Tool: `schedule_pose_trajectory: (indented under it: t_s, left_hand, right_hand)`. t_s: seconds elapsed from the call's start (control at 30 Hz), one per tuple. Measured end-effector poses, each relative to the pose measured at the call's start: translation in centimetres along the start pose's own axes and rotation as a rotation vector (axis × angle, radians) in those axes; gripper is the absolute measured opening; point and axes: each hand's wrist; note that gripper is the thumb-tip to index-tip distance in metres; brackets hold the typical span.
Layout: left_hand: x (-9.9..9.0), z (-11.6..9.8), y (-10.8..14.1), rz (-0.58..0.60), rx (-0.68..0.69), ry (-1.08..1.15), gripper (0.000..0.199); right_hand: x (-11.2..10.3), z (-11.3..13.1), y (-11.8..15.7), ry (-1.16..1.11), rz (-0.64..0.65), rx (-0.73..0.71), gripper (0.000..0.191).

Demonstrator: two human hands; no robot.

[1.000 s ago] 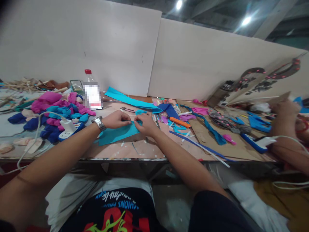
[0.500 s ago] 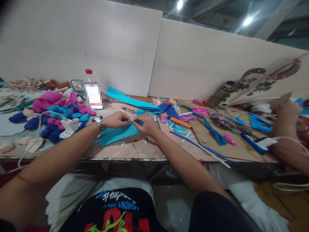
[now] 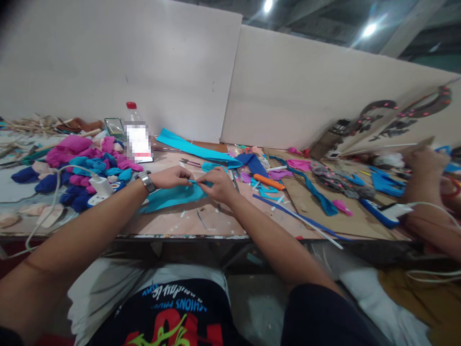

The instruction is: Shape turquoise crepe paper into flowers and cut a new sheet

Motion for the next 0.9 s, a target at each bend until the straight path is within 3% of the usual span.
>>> schedule_pose_trajectory:
  t_s: [0.13,0.5,0.9]
  left_hand:
    - [0.15,-0.29,0.06,-0.039,-0.021,0.012,0.041]
    - [0.29,-0.16,0.05,-0.033,0.001,-0.044,0.035]
    - [0.69,0.02,0.1,0.005,0.067,-0.147,0.039]
  right_hand:
    - [-0.13,0.23,-0.05,0.022,0.008,-0.018,0.015]
    - [-0.22,0.28,-0.09,0.053,0.038,-0.021,0.015]
    - [0.09,0.1,0.02,0.048,-0.055,-0.034,0.011]
Point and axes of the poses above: each hand's wrist, its own y-axis away from the middle knuckle, its own x-axis out of the palm, z = x × y, and after that the axes turned 11 degrees about y, right-handed
